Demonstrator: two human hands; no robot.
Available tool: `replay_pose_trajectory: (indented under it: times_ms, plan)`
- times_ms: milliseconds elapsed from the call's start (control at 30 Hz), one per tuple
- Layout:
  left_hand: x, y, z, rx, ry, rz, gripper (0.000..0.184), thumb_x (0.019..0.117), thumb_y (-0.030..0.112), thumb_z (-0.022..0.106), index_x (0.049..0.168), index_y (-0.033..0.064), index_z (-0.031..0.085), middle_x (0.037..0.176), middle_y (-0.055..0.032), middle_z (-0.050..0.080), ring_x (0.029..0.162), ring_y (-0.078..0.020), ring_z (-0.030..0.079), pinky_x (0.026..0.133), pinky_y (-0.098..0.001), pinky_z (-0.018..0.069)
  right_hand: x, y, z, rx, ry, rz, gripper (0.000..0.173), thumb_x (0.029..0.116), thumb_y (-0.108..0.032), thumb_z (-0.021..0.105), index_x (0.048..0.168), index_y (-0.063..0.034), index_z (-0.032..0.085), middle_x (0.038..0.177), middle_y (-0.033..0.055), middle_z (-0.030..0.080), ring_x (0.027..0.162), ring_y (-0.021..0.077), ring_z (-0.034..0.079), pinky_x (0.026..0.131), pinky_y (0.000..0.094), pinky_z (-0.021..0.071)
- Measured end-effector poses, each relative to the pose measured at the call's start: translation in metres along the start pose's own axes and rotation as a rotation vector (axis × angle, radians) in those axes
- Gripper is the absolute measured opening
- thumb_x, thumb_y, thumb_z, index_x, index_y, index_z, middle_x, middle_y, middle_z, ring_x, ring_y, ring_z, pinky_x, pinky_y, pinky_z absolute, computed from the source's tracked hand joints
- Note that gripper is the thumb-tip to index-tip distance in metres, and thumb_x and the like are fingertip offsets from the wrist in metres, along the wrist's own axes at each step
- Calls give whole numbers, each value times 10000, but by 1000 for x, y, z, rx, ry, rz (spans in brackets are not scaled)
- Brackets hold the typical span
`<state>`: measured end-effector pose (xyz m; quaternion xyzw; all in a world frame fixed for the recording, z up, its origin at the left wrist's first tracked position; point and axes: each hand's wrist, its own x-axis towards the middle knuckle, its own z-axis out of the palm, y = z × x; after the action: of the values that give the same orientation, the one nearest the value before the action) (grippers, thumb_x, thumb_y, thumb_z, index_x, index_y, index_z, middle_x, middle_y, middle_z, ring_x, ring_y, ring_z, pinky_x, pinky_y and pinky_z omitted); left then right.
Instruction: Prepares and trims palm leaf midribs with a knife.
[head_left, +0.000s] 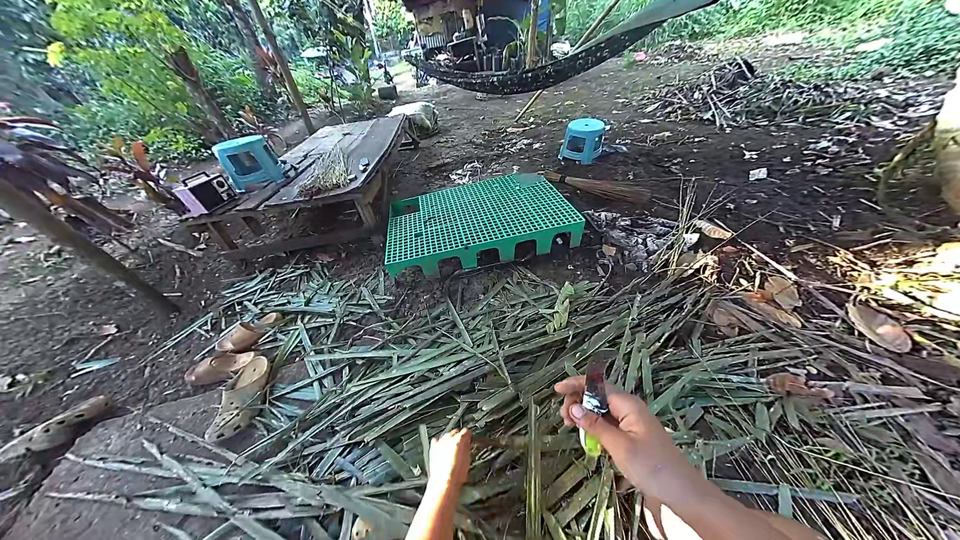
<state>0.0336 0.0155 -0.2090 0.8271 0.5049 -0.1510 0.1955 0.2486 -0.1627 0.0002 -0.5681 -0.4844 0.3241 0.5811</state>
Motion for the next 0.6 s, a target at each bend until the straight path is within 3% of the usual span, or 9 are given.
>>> replay_pose_trajectory:
  times_ms: [100, 167, 300, 367, 467, 533, 600]
  plan:
    - [-9, 9, -92, 114, -48, 73, 305, 1031, 159, 512, 1277, 97, 681, 1247, -219, 682, 1182, -443, 633, 967, -660, 483, 10, 5, -6, -95, 21, 45, 310, 967, -118, 525, 1235, -16, 641, 943, -16, 663, 807, 27, 632, 744, 214, 547]
    - [-19, 14, -155, 160, -30, 118, 323, 1063, 181, 457, 1286, 64, 659, 1251, -246, 668, 1183, -468, 625, 950, -679, 479, 19, 12, -9, -145, 41, 90, 308, 961, -126, 521, 1224, -31, 649, 888, -20, 638, 742, 33, 598, 696, 221, 521]
    - [-57, 19, -235, 127, 142, 222, 362, 1079, 212, 382, 1229, 17, 647, 1229, -228, 669, 1165, -421, 639, 935, -644, 473, 32, 23, -11, -215, 30, 196, 275, 978, -114, 555, 1227, -53, 654, 811, -2, 619, 628, 54, 560, 600, 229, 483]
    - [-80, 15, -247, 48, 219, 253, 342, 1057, 209, 409, 1168, 7, 663, 1167, -216, 685, 1103, -403, 661, 897, -630, 485, 34, 24, -7, -197, -1, 226, 305, 983, -95, 566, 1278, -48, 628, 892, 25, 636, 639, 74, 574, 594, 237, 502]
    - [-101, 1, -232, -40, 234, 265, 315, 1038, 214, 463, 1100, 2, 687, 1085, -218, 699, 1036, -409, 675, 864, -641, 493, 30, 19, 2, -186, -93, 273, 349, 991, -103, 573, 1334, -51, 598, 1011, 45, 653, 681, 87, 593, 610, 251, 514]
    - [-102, -11, -211, 16, 94, 211, 322, 1027, 251, 495, 1048, 3, 699, 1043, -234, 703, 1032, -439, 671, 852, -676, 479, 24, 14, 10, -158, -153, 295, 344, 987, -99, 576, 1325, -41, 601, 997, 40, 652, 664, 76, 584, 604, 243, 511]
    - [-90, -25, -192, 161, -164, 115, 342, 1019, 296, 551, 1066, -1, 714, 1133, -253, 692, 1132, -464, 635, 900, -711, 456, 17, 10, 19, -119, -200, 300, 334, 972, -95, 576, 1297, -30, 614, 961, 28, 648, 656, 61, 577, 598, 226, 503]
